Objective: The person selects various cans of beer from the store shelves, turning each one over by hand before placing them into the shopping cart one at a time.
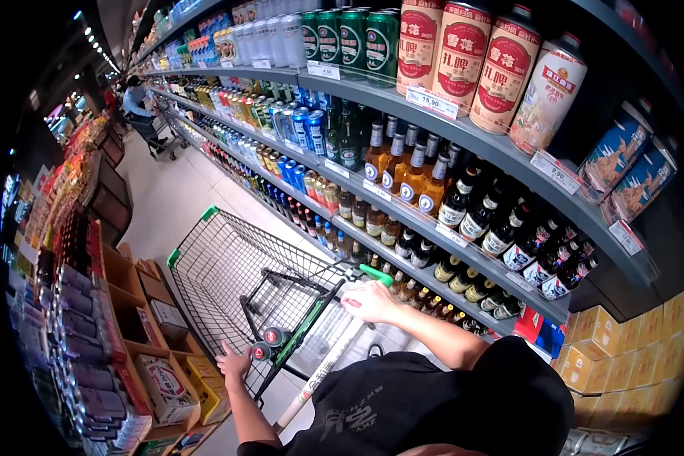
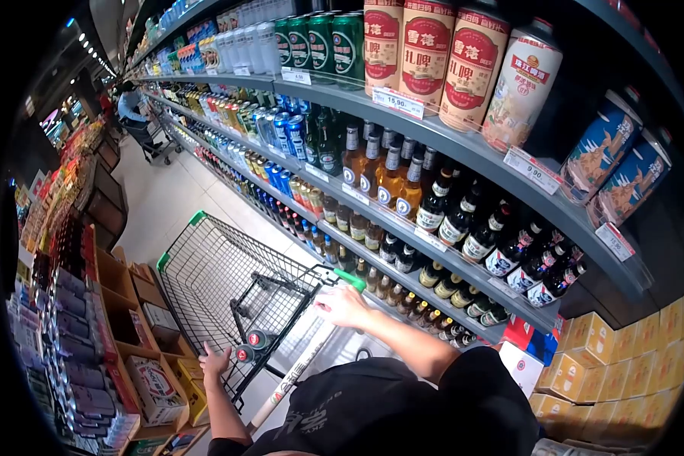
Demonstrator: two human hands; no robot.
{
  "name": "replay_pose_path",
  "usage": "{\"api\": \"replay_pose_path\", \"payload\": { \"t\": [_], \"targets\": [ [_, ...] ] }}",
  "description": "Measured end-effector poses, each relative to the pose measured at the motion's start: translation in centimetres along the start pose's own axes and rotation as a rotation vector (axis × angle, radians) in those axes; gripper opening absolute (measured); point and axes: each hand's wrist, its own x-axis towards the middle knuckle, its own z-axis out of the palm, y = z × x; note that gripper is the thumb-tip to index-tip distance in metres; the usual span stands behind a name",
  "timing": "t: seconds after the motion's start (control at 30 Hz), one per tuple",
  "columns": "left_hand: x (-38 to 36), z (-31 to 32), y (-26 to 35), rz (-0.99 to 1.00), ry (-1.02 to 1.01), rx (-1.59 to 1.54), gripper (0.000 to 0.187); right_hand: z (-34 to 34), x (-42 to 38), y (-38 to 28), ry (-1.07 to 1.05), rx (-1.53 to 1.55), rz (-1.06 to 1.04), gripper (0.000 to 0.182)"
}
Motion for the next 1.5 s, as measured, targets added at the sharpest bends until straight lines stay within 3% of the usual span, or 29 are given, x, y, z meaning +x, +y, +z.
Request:
{"api": "replay_pose_path", "payload": {
  "t": [0.07,0.13,0.2,0.27,0.33,0.43,0.53,0.6,0.63,0.73,0.77,0.9,0.93,1.0,1.1,1.2,1.33,1.4,1.47,1.5],
  "targets": [
    [1.2,1.4,2.0,0.608,0.207,-0.319,0.076,0.5,1.0,1.2,0.007,0.016,-0.051,0.018],
    [-3.6,-1.0,7.6,0.813,0.007,-0.702,0.057,-1.1,2.1,0.8,-0.122,0.114,0.052,0.018],
    [-5.3,-0.7,10.7,0.918,-0.157,-0.723,0.052,-4.2,4.2,0.7,-0.249,0.365,0.209,0.018],
    [-3.8,0.5,11.6,0.89,-0.499,-0.867,0.047,-13.0,6.6,-0.6,0.014,0.231,0.2,0.018],
    [-3.2,-0.1,11.8,0.749,-0.516,-0.797,0.05,-22.9,7.4,-3.4,0.43,0.057,0.018,0.013],
    [-1.3,0.1,12.0,0.722,-0.488,-0.651,0.056,-34.3,7.3,-8.1,0.973,-0.279,-0.195,0.01],
    [-1.6,-1.7,12.9,0.707,-0.54,-0.624,0.058,-42.0,8.8,-11.2,1.033,-0.905,-0.211,0.024],
    [-1.3,-1.9,13.1,0.71,-0.553,-0.647,0.058,-47.2,10.6,-9.0,0.943,-1.404,-0.341,0.052],
    [-0.9,-1.7,13.2,0.705,-0.558,-0.656,0.059,-46.6,11.5,-10.2,0.92,-1.413,-0.257,0.05],
    [-0.6,-2.0,13.4,0.706,-0.539,-0.6,0.06,-49.3,13.1,-9.7,0.658,-1.447,0.329,0.063],
    [-0.7,-2.2,13.6,0.708,-0.544,-0.607,0.061,-49.9,13.8,-10.6,0.524,-1.32,0.555,0.075],
    [-0.8,-2.3,13.7,0.721,-0.556,-0.621,0.064,-50.5,14.0,-9.7,0.572,-1.311,0.341,0.083],
    [-0.8,-2.0,13.7,0.743,-0.539,-0.625,0.064,-50.3,14.2,-10.0,0.562,-1.311,0.351,0.096],
    [-0.9,-1.9,13.4,0.722,-0.532,-0.616,0.062,-47.5,13.1,-12.8,0.621,-1.331,0.253,0.068],
    [-1.6,-1.9,13.2,0.699,-0.577,-0.668,0.06,-50.3,13.2,-11.0,0.604,-1.317,0.194,0.074],
    [-1.7,-1.5,13.0,0.711,-0.579,-0.657,0.057,-47.3,12.7,-14.4,0.647,-1.104,0.274,0.068],
    [-3.8,-2.7,12.9,0.66,-0.621,-0.689,0.057,-45.1,12.0,-14.1,0.852,-0.955,0.169,0.048],
    [-3.8,-2.3,12.4,0.659,-0.615,-0.692,0.057,-44.5,11.6,-13.0,0.926,-0.866,-0.035,0.039],
    [-3.5,-1.4,12.1,0.628,-0.658,-0.755,0.057,-43.0,11.3,-13.1,0.974,-0.979,-0.272,0.038],
    [-3.5,-1.3,12.0,0.633,-0.661,-0.766,0.057,-43.6,11.1,-13.2,0.939,-1.004,-0.285,0.038]
  ]
}}
